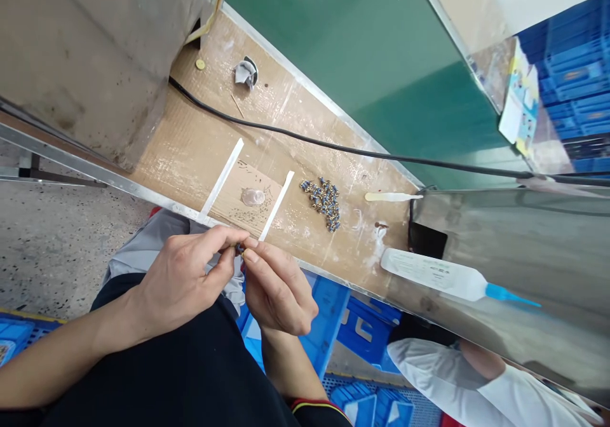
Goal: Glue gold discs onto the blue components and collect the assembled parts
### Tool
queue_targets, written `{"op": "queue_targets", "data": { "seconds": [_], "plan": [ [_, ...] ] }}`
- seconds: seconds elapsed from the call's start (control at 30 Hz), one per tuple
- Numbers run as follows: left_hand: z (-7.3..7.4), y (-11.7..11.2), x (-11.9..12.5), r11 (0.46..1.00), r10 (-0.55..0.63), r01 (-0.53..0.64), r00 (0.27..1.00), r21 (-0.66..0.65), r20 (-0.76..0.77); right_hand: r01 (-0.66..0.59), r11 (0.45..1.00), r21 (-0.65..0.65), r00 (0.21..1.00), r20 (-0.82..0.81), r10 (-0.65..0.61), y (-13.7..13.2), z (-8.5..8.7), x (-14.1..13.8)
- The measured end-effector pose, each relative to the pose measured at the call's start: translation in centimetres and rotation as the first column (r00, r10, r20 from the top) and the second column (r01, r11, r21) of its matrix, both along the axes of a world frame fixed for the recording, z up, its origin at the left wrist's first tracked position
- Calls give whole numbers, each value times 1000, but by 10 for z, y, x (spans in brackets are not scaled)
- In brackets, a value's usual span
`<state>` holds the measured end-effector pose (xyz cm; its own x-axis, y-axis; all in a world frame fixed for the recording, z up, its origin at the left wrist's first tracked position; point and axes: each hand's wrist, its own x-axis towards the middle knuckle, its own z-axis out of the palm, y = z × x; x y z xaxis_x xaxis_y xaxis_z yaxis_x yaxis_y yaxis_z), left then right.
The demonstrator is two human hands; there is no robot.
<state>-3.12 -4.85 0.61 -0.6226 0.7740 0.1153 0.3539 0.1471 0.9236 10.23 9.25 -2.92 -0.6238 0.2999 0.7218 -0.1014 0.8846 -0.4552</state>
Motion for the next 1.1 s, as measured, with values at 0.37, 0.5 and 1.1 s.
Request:
{"op": "queue_targets", "data": {
  "seconds": [0.37, 0.5, 1.1],
  "plan": [
    [0, 5, 4, 997, 75, -75, 997, 24, 12, -12, 999, 36, 1000, 21, 11, 0, -6, 4],
    [-5, 4, 3, 998, 68, -68, 998, 17, -2, 7, 999, 32, 1000, -6, -7, 0, -6, -1],
    [-4, 9, 2, 995, -69, 81, 983, 66, -169, 27, 701, -712, 983, 146, 111, 6, 11, -5]
  ]
}}
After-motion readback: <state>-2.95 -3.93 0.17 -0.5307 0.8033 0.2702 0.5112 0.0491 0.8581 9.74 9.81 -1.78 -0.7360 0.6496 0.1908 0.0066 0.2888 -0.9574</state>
